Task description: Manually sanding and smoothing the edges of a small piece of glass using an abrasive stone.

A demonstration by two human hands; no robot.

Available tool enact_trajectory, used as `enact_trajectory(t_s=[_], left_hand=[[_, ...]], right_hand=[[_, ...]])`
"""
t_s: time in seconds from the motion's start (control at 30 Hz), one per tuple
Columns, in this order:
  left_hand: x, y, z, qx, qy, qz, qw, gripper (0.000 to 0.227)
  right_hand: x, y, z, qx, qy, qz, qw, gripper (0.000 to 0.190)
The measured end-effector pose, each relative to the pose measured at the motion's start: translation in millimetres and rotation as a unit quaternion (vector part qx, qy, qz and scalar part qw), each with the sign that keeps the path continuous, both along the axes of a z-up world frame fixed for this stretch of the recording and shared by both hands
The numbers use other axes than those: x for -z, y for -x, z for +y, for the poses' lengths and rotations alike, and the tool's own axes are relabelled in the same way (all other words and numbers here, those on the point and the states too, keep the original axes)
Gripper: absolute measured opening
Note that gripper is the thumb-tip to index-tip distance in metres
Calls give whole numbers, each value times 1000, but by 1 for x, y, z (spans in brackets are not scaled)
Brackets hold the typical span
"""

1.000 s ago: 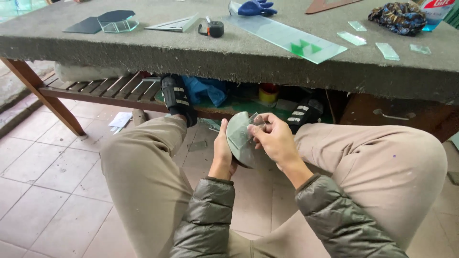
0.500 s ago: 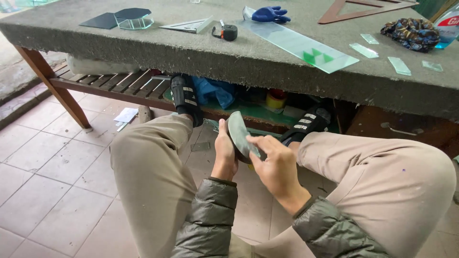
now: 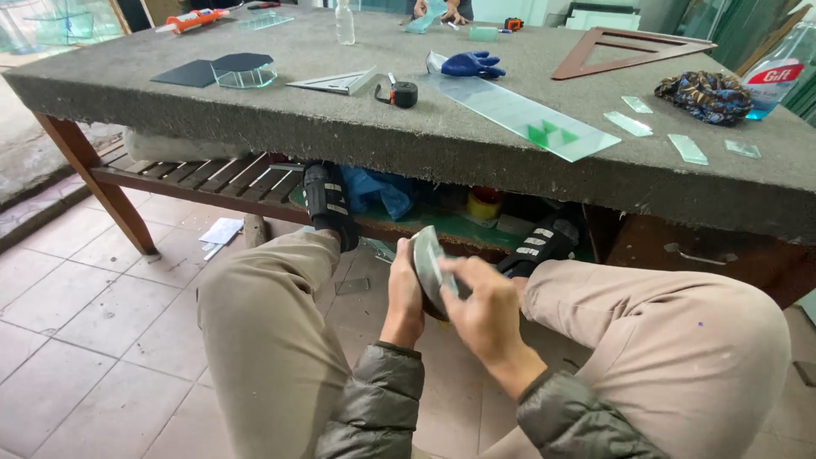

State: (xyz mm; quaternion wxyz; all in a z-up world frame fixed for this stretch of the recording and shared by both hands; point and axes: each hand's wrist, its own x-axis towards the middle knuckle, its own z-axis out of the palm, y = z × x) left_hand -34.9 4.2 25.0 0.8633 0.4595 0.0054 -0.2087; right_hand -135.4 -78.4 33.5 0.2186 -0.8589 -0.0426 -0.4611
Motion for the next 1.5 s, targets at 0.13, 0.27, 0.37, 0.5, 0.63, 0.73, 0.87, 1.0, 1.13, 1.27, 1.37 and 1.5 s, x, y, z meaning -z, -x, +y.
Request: enact_trajectory(t_s=[0.13, 0.27, 0.37, 0.5, 0.63, 0.73, 0.87, 1.0, 1.13, 1.27, 1.37, 1.5], left_hand=[[42, -26, -7, -28, -4, 9, 1000, 58], [27, -20, -7, -31, -23, -29, 999, 57], [29, -32, 1, -42, -34, -51, 997, 58], [22, -18, -5, -47, -52, -74, 995, 56], [36, -29, 3, -60, -73, -66, 993, 57], [0, -2, -1, -38, -100, -103, 989, 55], [5, -10, 6, -61, -95, -65, 991, 60], [8, -9, 9, -37, -78, -65, 994, 54], [3, -6, -3, -27, -103, -103, 989, 56], [8, -23, 6, -31, -81, -76, 993, 60], [-18, 8, 20, -70, -19, -1, 997, 66], [-51, 38, 27, -36, -27, 47, 998, 87]], right_hand=[[5, 17, 31, 8, -2, 5, 1000, 35], [14, -6, 1, 40, -23, -24, 999, 29], [14, 1, 12, 29, -10, 8, 999, 34], [10, -2, 8, 31, -24, -10, 999, 31], [34, 2, 10, 6, -44, 14, 999, 38], [6, -14, 1, 52, -76, -5, 996, 29], [11, 8, 17, 11, -110, 55, 992, 38], [10, 14, 17, 5, -116, 32, 993, 31], [-14, -2, 5, 45, -167, 29, 984, 23], [-25, 14, 11, 4, -218, 80, 973, 24], [-22, 6, -16, 26, -349, 131, 928, 22], [-32, 4, -33, -66, -632, 147, 758, 24]])
